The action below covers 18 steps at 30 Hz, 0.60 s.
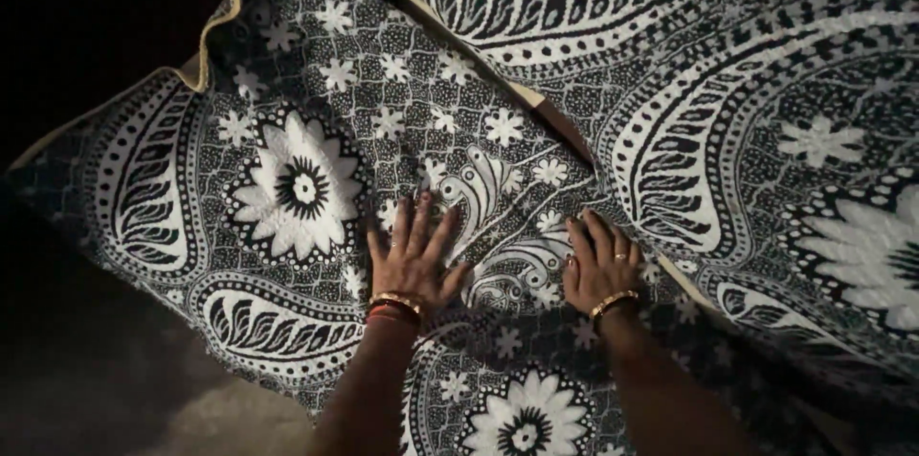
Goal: The person folds a large black-and-white patterned fabric by hand. They unfold the fabric on a wooden stool, smooth it out, and then fold it into a smaller rectangular shape.
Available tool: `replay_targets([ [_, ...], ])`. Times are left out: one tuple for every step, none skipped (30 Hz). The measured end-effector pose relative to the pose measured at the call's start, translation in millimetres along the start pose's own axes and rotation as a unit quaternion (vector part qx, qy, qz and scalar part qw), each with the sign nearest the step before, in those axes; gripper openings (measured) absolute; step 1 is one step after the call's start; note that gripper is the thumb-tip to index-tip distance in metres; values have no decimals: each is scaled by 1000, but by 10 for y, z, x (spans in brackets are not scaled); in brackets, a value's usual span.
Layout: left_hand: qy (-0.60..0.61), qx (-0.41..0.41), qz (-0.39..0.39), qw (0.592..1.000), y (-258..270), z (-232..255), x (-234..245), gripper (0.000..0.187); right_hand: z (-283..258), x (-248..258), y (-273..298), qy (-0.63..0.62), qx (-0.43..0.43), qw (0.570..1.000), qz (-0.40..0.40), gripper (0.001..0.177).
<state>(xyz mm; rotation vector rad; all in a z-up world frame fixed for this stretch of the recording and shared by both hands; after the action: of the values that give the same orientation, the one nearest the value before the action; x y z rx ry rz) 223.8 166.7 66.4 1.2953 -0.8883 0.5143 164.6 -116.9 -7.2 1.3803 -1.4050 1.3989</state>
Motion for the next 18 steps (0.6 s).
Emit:
replay_targets([
  [-15,25,12,1000,3,-16,-8,81,5,-18,14,4,-4,1000,-7,64],
  [-8,30,18,999,0,-26,-16,81,21,-46,1,8,-5,1000,-12,64],
  [-1,34,25,999,-1,-48,-28,82,15,-87,-17,5,-6,1000,-11,64],
  [9,34,29,999,2,-25,-62,83,25,-99,13,6,-8,1000,-14,65],
  [18,35,37,999,-3,-15,-93,84,45,-101,42,8,-10,1000,-18,65],
  [26,39,45,998,-6,-44,-116,85,50,-97,48,9,-9,1000,-12,64],
  [33,43,53,997,-12,-75,-143,86,41,-90,52,10,-9,1000,-6,64],
  [46,40,76,995,-13,-94,-172,88,25,-89,36,9,-2,1000,-3,64],
  [58,38,99,993,-26,-124,-206,90,3,-86,8,0,5,1000,14,64],
  [72,34,119,990,-12,-131,-265,92,-11,-67,15,-9,12,1000,27,64],
  [81,29,139,987,4,-120,-321,92,-24,-47,23,-18,19,999,40,64],
  [84,23,160,983,-7,-134,-339,91,-51,-54,23,-9,18,999,38,63],
  [87,18,182,979,-10,-146,-341,91,-59,-38,29,0,17,999,36,62],
  [92,13,181,979,-18,-167,-341,88,-62,-24,16,12,13,999,38,61],
  [97,9,181,979,1,-178,-336,86,-82,-12,-2,6,24,998,50,60],
  [101,1,184,978,-24,-182,-303,84,-90,-10,-34,3,32,997,66,59],
  [108,-1,168,980,-66,-187,-275,83,-89,-3,-65,0,41,996,81,59],
  [116,1,148,982,-50,-189,-278,82,-104,8,-63,3,48,995,86,58],
])
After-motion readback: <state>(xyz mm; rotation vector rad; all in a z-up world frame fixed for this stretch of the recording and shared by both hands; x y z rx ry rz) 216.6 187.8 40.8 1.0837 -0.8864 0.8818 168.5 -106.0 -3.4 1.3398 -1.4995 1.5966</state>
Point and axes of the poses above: each hand's wrist, its own y-axis away from the middle knuckle, its own x-axis out of the back of the hand, z = x × y, the point moved 4 cm from there along -y, towards the middle knuckle, and after that the axes turned 5 degrees about z, right-handed, at the moved point
